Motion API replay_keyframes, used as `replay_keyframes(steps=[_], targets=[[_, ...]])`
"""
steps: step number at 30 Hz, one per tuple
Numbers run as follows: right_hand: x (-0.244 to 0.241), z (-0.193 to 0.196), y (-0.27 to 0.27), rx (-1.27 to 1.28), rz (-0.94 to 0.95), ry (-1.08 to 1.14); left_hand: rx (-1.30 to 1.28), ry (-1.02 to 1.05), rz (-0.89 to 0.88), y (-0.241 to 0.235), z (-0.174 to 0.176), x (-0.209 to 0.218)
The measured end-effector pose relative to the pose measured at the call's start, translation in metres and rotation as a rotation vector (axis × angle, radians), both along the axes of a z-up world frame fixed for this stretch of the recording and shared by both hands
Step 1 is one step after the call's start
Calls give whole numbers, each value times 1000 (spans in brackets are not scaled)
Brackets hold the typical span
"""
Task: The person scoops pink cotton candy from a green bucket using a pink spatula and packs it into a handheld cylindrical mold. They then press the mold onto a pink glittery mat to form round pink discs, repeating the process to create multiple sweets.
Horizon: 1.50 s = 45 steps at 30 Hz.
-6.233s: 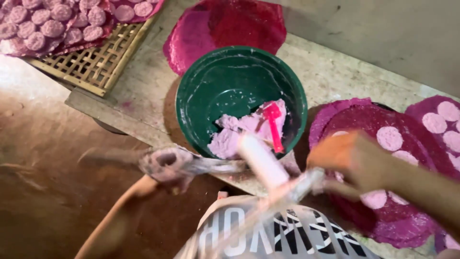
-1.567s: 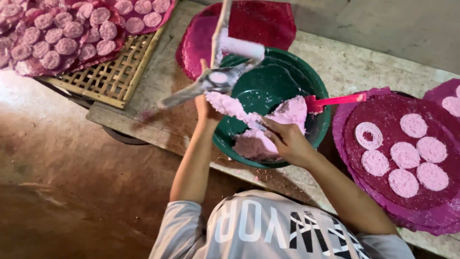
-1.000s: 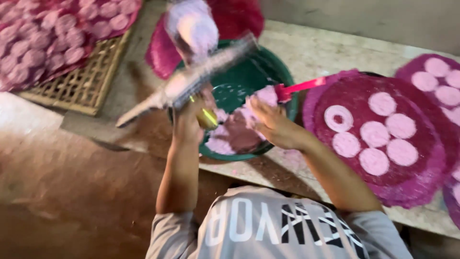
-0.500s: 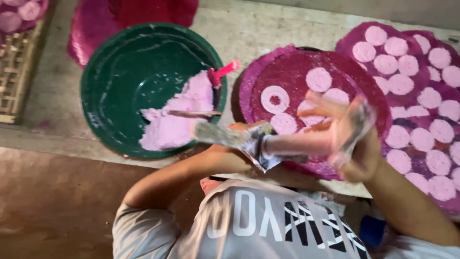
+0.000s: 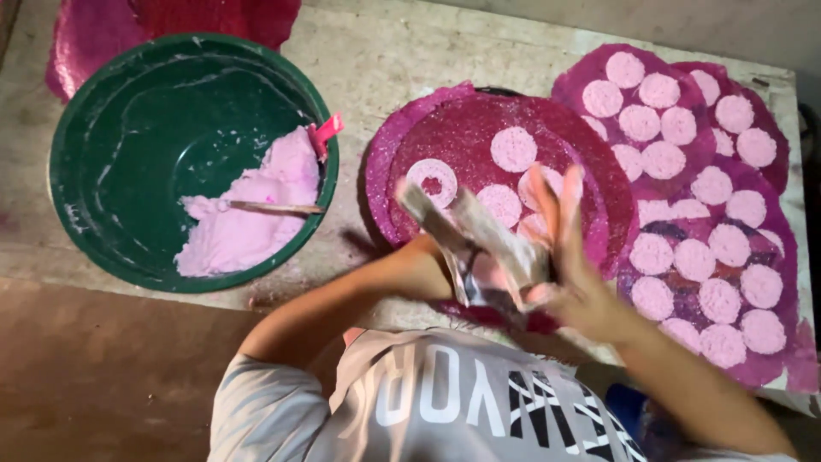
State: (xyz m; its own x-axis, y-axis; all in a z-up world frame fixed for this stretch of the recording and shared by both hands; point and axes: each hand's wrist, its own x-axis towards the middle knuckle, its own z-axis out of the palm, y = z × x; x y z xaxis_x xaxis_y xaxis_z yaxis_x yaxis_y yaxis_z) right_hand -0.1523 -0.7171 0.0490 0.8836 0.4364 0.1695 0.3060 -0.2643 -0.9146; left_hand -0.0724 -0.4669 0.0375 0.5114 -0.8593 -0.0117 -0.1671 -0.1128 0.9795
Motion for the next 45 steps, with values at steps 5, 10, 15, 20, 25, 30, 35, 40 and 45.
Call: replay_keyframes(steps=[5, 10, 15, 20, 25, 30, 35, 40, 45], targets=[[48, -23, -85, 53, 327, 684, -224, 215, -78, -4, 14, 63], [81, -43, -94, 175, 402, 1074, -1202, 612, -257, -23, -9, 123], [118, -40, -78, -188, 183, 935, -1417, 707, 31, -38, -60, 152], [149, -46, -55, -614, 43, 721, -1479, 693, 114, -28, -81, 191], [148, -55, -25, -650, 37, 630, -1441, 686, 102, -10, -90, 200], [148, -38, -28, -603, 46, 691, -1459, 684, 165, -23, -92, 195], [149, -49, -31, -717, -141, 680, -1454, 660, 88, -29, -78, 210], [139, -70, -39, -226, 10, 593, -1093, 702, 395, -12, -73, 207], [135, -71, -48, -126, -126, 688, -404, 672, 664, 5, -102, 153]])
